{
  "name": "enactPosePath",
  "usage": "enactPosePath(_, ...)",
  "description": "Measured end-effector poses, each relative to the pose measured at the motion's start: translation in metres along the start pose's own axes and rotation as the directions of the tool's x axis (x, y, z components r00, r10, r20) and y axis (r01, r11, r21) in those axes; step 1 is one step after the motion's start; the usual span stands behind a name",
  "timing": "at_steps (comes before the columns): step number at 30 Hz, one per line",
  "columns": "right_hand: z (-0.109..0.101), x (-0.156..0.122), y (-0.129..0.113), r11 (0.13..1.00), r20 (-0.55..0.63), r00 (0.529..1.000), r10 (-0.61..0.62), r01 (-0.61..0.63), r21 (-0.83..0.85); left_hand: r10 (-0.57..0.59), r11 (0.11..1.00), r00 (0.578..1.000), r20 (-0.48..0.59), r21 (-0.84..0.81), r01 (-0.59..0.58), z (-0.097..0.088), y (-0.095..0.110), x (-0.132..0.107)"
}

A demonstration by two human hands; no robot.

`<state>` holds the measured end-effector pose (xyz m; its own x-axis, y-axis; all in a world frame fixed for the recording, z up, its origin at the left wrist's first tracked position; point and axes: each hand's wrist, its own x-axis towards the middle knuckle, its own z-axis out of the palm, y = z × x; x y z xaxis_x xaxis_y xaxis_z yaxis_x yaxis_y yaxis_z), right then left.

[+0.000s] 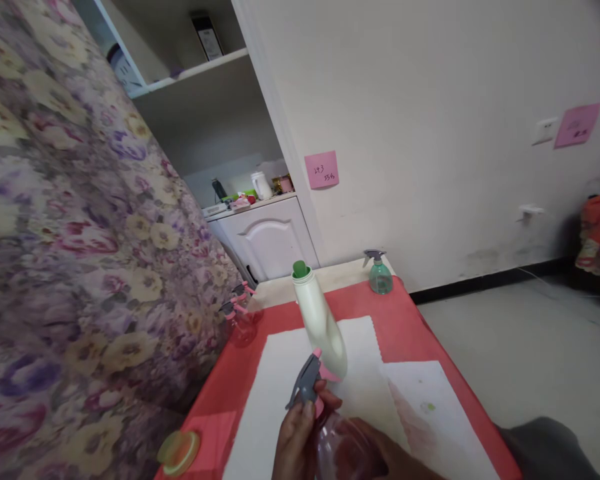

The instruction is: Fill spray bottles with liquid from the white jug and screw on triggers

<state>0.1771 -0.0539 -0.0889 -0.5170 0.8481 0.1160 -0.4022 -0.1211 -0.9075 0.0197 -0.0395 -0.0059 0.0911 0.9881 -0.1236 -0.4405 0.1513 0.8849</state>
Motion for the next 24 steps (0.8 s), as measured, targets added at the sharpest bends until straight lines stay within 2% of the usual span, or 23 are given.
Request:
enactPosePath(4, -0.001, 0.000, 0.001, 0.999, 0.002, 1.000, -0.004, 0.004, 0.039, 0.016, 1.000, 0.999, 0.034, 0.020, -0.017, -0.001, 0.001, 0.000)
enactPosePath(8, 0.004, 0.000, 0.002, 0.996, -0.134, 0.988, 0.073, -0.078, -0.035, 0.032, 0.999, 0.999, -0.014, 0.007, -0.032, 0.000, -0.002, 0.003)
enactPosePath(11, 0.007, 0.002, 0.003, 0.991, -0.207, 0.975, 0.074, -0.095, -0.093, 0.048, 0.999, 0.998, -0.031, 0.024, -0.047, -0.001, -0.004, 0.005)
enactPosePath(15, 0.007, 0.003, 0.003, 0.990, -0.199, 0.977, 0.081, -0.102, -0.099, 0.061, 0.995, 0.997, -0.048, 0.086, -0.057, -0.005, -0.002, 0.007)
enactPosePath(19, 0.006, 0.002, 0.004, 0.989, -0.183, 0.980, 0.073, -0.094, -0.111, 0.034, 0.998, 0.999, -0.021, 0.056, -0.033, -0.005, 0.002, 0.008)
enactPosePath(24, 0.005, 0.004, 0.011, 0.988, -0.250, 0.968, 0.004, -0.042, -0.147, 0.079, 0.996, 0.996, -0.034, 0.033, -0.078, 0.002, 0.005, 0.007)
